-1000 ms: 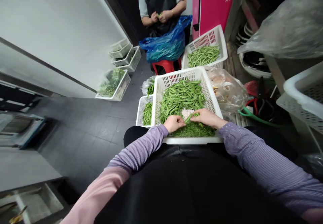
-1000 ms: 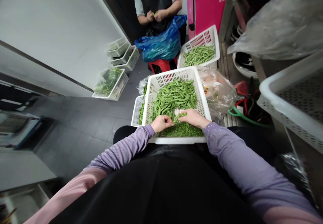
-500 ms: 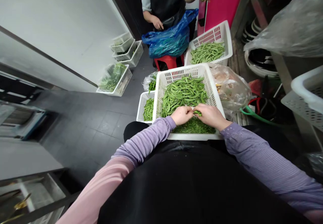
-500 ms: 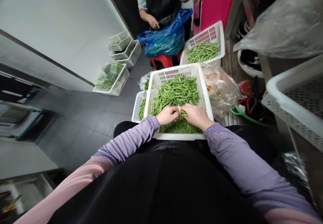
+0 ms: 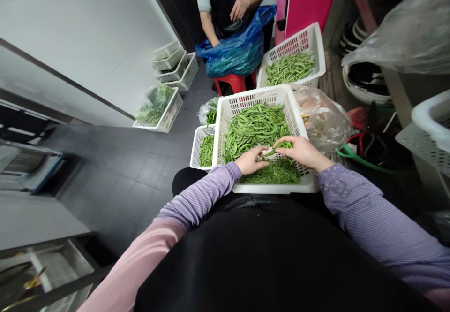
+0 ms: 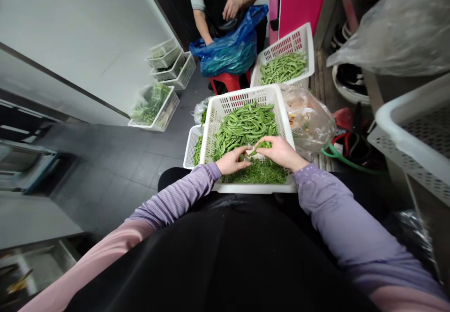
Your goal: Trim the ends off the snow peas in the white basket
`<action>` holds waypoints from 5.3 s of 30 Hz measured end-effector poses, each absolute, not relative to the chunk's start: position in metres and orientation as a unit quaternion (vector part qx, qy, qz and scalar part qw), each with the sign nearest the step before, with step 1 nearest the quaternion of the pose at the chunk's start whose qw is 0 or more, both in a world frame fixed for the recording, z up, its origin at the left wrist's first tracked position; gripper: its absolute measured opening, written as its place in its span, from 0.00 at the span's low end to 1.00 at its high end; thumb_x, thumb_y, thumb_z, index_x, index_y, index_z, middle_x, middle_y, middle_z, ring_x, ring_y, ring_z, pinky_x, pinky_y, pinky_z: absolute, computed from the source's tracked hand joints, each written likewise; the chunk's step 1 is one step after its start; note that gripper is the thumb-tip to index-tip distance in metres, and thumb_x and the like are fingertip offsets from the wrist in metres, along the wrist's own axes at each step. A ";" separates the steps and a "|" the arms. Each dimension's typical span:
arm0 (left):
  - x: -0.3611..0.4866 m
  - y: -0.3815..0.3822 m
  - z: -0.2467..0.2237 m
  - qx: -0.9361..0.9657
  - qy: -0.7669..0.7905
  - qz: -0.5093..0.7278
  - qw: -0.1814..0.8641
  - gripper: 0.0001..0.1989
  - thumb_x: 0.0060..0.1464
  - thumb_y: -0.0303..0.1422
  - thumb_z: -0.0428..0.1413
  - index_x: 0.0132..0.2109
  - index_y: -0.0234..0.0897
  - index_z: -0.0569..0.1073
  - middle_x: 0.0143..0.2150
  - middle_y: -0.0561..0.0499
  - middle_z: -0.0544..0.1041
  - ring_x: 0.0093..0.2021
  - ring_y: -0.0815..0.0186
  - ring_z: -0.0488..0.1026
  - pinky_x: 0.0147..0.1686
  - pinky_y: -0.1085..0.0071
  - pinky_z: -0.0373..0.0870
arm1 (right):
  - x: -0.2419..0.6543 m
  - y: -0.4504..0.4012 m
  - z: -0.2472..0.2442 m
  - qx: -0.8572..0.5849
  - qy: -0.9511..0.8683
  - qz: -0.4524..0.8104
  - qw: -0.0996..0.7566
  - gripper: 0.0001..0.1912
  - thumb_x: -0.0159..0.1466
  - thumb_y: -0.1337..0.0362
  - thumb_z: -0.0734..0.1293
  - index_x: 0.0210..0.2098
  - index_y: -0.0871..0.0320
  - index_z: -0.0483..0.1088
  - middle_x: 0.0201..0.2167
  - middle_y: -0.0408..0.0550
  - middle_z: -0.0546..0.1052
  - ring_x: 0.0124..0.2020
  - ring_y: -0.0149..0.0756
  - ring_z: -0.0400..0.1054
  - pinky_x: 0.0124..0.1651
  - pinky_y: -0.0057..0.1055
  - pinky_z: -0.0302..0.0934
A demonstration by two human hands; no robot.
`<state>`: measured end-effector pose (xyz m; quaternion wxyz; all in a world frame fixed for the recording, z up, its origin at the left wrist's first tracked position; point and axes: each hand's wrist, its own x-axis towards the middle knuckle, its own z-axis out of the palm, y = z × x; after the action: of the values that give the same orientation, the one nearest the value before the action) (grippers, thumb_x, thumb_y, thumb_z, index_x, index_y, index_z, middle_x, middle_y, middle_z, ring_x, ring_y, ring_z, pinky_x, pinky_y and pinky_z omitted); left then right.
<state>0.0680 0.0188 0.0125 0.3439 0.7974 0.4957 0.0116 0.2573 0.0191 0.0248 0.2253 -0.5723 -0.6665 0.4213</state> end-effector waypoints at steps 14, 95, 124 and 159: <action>0.081 0.028 0.044 0.879 0.421 0.048 0.219 0.15 0.55 0.32 0.44 0.33 0.32 0.74 0.30 0.48 0.74 0.32 0.68 0.70 0.35 0.74 0.63 | 0.239 0.013 0.010 -0.525 -0.704 0.384 0.285 0.07 0.50 0.61 0.67 0.25 0.57 0.68 0.23 0.44 0.69 0.27 0.37 0.64 0.31 0.31 0.55; 0.074 0.025 -0.006 0.826 0.466 0.069 0.310 0.18 0.58 0.31 0.39 0.40 0.34 0.73 0.32 0.51 0.73 0.33 0.71 0.68 0.37 0.75 0.64 | 0.256 0.027 0.015 -0.507 -0.373 0.637 0.445 0.07 0.50 0.61 0.68 0.25 0.57 0.66 0.19 0.41 0.66 0.20 0.30 0.60 0.25 0.30 0.56; 0.091 0.018 0.021 0.535 0.561 0.251 0.580 0.12 0.55 0.33 0.50 0.44 0.29 0.67 0.20 0.56 0.67 0.19 0.75 0.66 0.24 0.76 0.67 | 0.237 0.014 0.001 -0.459 -0.352 0.730 0.365 0.16 0.42 0.61 0.75 0.22 0.62 0.66 0.17 0.41 0.68 0.17 0.26 0.61 0.17 0.24 0.57; 0.084 0.040 0.060 0.870 0.346 -0.245 0.252 0.06 0.47 0.26 0.51 0.27 0.31 0.73 0.22 0.49 0.70 0.25 0.67 0.69 0.28 0.73 0.63 | 0.247 0.021 0.008 -0.471 -0.713 0.504 0.127 0.12 0.44 0.56 0.71 0.26 0.56 0.73 0.24 0.41 0.74 0.28 0.34 0.66 0.35 0.30 0.57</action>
<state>0.0838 0.0402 0.0599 0.2515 0.8701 0.3461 -0.2447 0.2467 0.0207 0.0079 0.1265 -0.4708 -0.7131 0.5039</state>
